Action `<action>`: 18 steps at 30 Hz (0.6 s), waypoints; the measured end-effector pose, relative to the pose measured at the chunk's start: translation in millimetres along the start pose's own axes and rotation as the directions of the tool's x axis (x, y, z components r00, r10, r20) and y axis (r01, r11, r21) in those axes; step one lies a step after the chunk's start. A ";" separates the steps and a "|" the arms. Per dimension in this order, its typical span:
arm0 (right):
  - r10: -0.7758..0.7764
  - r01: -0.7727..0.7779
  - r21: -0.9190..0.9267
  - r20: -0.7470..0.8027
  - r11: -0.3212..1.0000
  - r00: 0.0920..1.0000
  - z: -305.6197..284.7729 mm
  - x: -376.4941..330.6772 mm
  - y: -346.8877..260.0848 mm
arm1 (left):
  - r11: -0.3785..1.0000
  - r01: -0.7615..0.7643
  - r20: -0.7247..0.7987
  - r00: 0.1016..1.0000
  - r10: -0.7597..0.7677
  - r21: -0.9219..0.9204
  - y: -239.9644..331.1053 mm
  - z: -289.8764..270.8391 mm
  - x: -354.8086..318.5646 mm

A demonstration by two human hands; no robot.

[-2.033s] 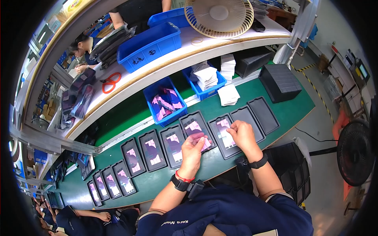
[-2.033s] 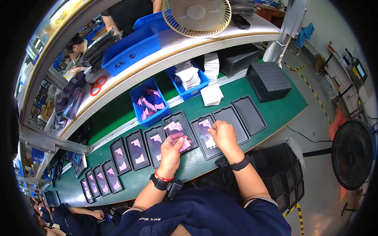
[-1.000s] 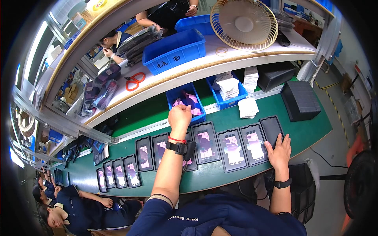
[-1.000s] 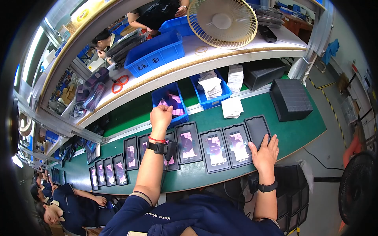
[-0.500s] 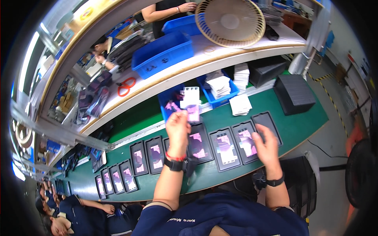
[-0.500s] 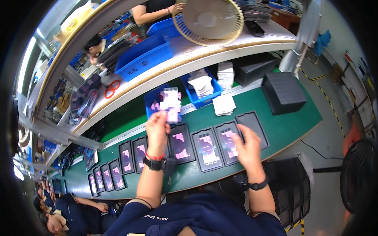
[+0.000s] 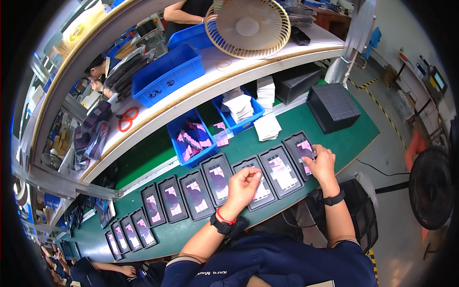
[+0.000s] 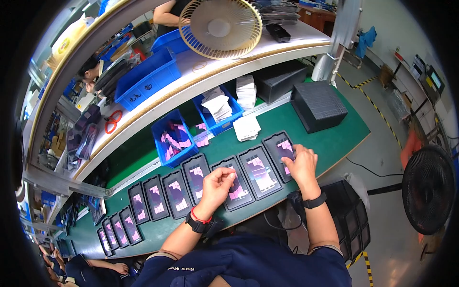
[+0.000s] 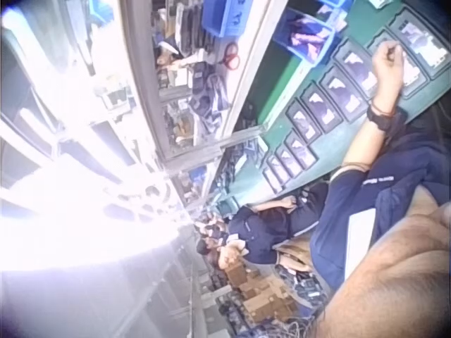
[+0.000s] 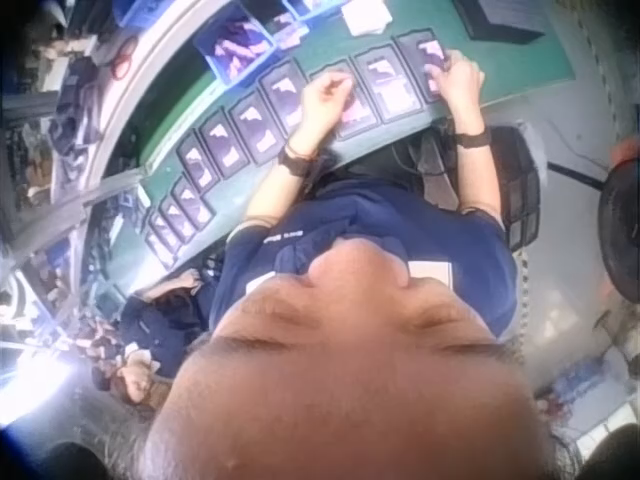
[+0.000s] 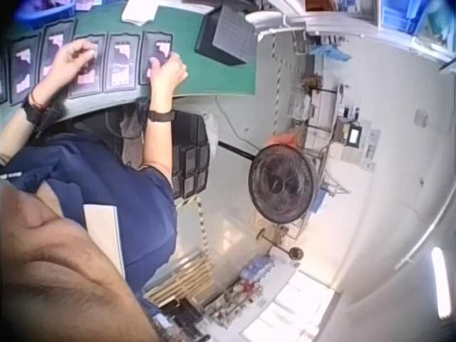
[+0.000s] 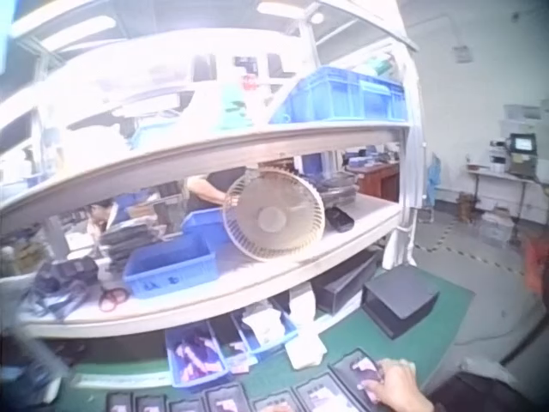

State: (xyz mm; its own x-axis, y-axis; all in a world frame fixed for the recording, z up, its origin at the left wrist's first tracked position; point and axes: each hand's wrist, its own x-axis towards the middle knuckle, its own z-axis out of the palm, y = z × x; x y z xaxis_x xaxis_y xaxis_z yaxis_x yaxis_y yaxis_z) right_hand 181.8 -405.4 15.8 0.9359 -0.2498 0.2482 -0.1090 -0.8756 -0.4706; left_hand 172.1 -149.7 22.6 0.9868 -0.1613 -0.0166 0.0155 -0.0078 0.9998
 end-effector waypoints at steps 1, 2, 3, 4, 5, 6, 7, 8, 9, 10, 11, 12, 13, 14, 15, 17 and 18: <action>-0.009 0.009 0.004 0.006 1.000 1.000 -3.6 1.9 -10.5 | 0.999 -0.035 -0.025 0.999 0.036 0.033 -1.1 -3.6 -3.0; -0.058 0.044 -0.097 -0.140 0.994 0.988 -9.2 5.1 -22.7 | 0.995 -0.068 -0.049 0.996 0.071 0.067 -2.1 -7.3 -5.3; -0.118 0.063 -0.198 -0.280 0.978 0.953 -13.9 9.4 -35.4 | 0.995 -0.068 -0.061 0.996 0.072 0.071 -3.3 -11.5 -6.5; -0.143 0.106 -0.145 -0.273 0.984 0.951 -19.0 17.9 -48.0 | 0.993 -0.074 -0.049 0.996 0.078 0.088 -5.0 -13.7 -8.3; -0.210 0.195 -0.082 -0.266 0.977 0.941 -11.3 32.9 -52.1 | 0.991 -0.080 -0.037 0.996 0.084 0.104 -5.7 -15.3 -10.2; -0.190 0.195 0.016 -0.146 0.981 0.971 -4.8 48.7 -64.5 | 0.991 -0.081 -0.037 0.996 0.085 0.104 -4.4 -15.8 -12.5; -0.157 0.160 0.051 -0.044 0.986 0.987 5.1 63.8 -77.6 | 0.993 -0.061 -0.019 0.998 0.063 0.100 -1.6 -15.2 -13.6; -0.114 0.115 -0.003 0.066 0.993 0.991 17.2 78.5 -92.2 | 0.994 -0.040 -0.008 0.999 0.041 0.099 0.6 -16.4 -15.0; -0.088 0.095 -0.037 0.154 0.995 0.984 29.9 92.8 -98.4 | 0.994 -0.045 -0.005 0.999 0.046 0.097 4.0 -16.3 -16.3; -0.018 0.027 -0.044 0.191 0.999 0.981 35.0 100.1 -109.3 | 0.993 -0.050 -0.008 0.999 0.051 0.103 7.7 -17.9 -18.7; 0.052 -0.041 -0.054 0.227 0.998 0.973 38.9 105.4 -116.2 | 0.993 -0.053 -0.012 0.998 0.055 0.108 9.2 -20.1 -20.7; 0.048 -0.036 -0.056 0.223 0.998 0.974 49.3 111.5 -110.3 | 0.992 -0.073 -0.024 0.997 0.076 0.107 7.5 -23.6 -22.4; 0.030 -0.043 0.048 0.253 0.998 0.967 59.1 116.6 -101.7 | 0.992 -0.077 -0.029 0.996 0.080 0.105 6.9 -28.5 -24.7; 0.010 -0.054 0.150 0.281 0.987 0.960 67.0 122.0 -91.1 | 0.993 -0.047 -0.041 0.998 0.051 0.104 5.6 -33.7 -26.2; 0.001 -0.046 0.149 0.288 0.988 0.958 64.2 121.9 -93.8 | 0.995 -0.009 -0.062 0.998 0.016 0.103 2.9 -40.5 -29.3; 0.017 -0.093 0.241 0.299 0.966 0.954 56.3 121.7 -96.2 | 0.997 -0.023 -0.085 0.996 0.030 0.077 -4.5 -49.1 -31.3; 0.063 -0.128 0.264 0.240 0.956 0.969 60.5 124.3 -86.3 | 0.997 -0.017 -0.088 0.996 0.024 0.082 -4.7 -49.7 -31.2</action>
State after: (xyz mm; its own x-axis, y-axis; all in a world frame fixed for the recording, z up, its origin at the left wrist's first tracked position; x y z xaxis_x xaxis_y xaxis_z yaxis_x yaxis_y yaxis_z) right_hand 327.7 -335.8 36.1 0.9801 -0.1981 0.0075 -0.1354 -0.6964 -0.7047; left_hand 149.3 -95.6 18.7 0.9972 -0.0738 0.0079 -0.0142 -0.0855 0.9962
